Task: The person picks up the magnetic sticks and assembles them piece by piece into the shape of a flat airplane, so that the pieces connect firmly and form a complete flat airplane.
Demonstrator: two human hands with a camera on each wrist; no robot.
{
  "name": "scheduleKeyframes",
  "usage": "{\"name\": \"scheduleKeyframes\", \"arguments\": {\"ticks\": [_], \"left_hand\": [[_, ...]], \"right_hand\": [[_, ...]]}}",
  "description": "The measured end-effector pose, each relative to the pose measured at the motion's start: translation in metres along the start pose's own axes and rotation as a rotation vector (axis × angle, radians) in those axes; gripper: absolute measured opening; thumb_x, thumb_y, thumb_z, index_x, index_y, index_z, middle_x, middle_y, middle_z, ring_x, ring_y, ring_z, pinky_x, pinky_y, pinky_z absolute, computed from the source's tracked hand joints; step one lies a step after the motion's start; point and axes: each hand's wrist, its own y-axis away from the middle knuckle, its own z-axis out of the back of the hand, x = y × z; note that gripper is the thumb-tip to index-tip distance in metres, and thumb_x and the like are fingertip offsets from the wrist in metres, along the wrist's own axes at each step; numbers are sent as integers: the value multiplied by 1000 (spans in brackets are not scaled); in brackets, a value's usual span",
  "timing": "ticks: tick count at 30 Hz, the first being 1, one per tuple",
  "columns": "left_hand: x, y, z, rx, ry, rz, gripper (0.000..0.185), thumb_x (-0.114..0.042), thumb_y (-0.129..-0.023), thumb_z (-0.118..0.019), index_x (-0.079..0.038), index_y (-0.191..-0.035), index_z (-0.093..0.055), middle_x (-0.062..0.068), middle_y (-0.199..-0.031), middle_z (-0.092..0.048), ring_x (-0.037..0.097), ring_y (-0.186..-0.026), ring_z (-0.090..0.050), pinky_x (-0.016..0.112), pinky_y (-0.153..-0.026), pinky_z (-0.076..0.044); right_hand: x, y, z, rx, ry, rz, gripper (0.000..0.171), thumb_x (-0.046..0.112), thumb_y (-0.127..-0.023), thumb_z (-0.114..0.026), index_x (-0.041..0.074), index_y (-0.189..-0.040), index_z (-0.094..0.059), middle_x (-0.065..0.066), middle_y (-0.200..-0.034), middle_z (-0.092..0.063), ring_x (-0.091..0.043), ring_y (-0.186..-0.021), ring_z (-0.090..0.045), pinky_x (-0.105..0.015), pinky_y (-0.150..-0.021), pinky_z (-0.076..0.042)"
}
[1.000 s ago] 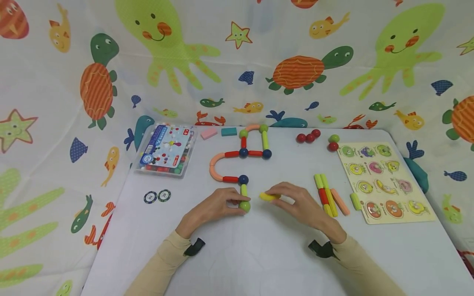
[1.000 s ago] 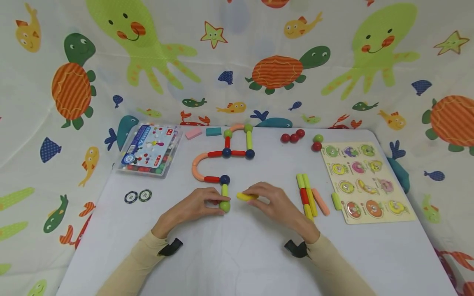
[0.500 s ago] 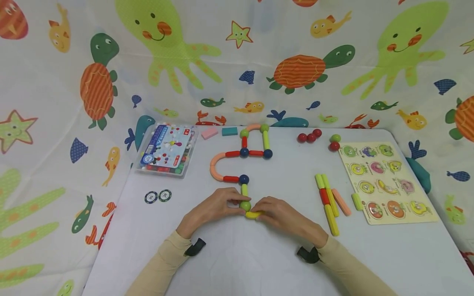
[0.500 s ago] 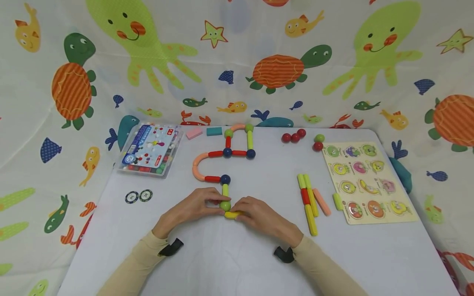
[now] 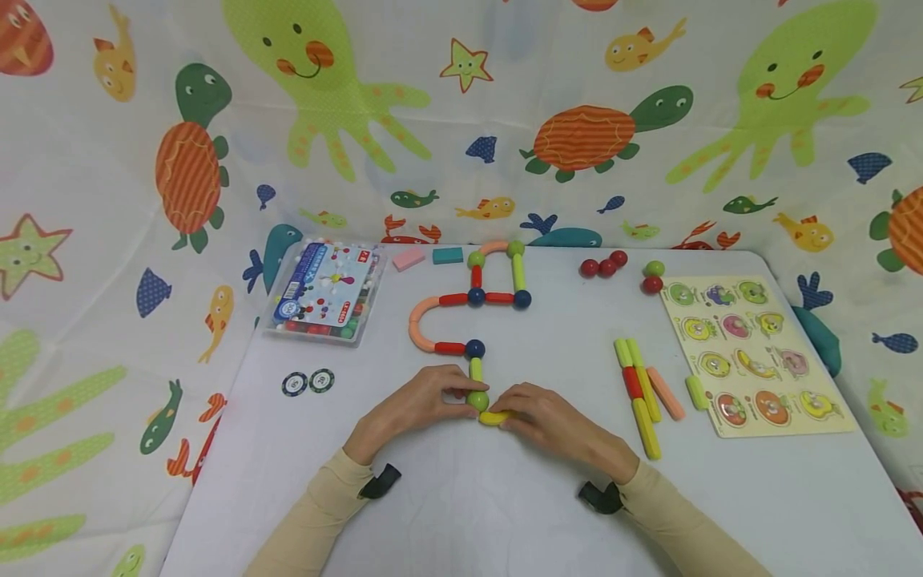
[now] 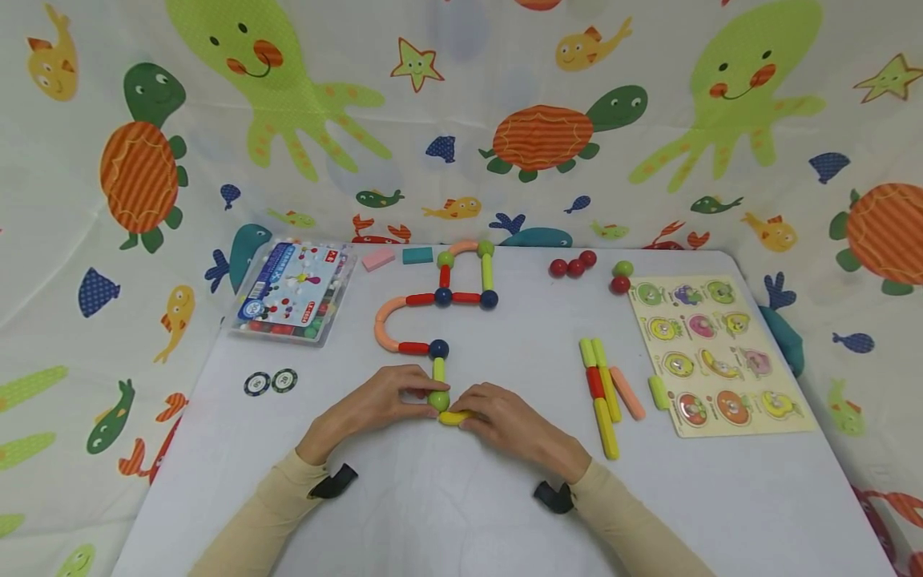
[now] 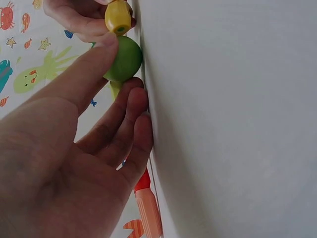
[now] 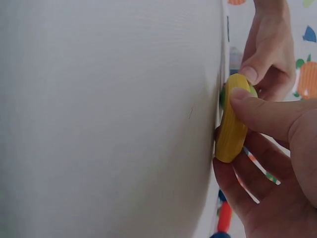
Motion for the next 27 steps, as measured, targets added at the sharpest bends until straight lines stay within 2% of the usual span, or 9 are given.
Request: {"name": "scheduleKeyframes", "arguments": {"ticks": [8,14,27], "left_hand": [[0,1,1,-2,11,-1,44,-22,-87,-81,-20,-130,-71,-7,-103,-69,10,-94,-63,26,-83,-55],[1,0,1,4,3,13,44,-23,-87,-81,-21,-130,-71,-7,-102,-68,10,-93,-62,24,-81,-54],[0,-1,1,9,0,21,45,-22,-87,-81,-20,-131,-70,-5,-102,-68,13,-93,-63,24,-80,-54]], "right_hand": [[-2,2,4,-25,-55,-15,28,17,-95,-72,22,-123,-71,13,-119,-68,-6,-112,-62,-34,-99,-54],[-6,3,6,-57,-39,-29,30,16,-94,-73,22,-123,-70,12,-119,-68,-7,-112,-61,-35,-99,-54],[-11,2,6,-59,-40,-37,28,18,-95,-73,23,-123,-70,13,-119,-67,-8,-115,-59,-37,-100,-53]]}}
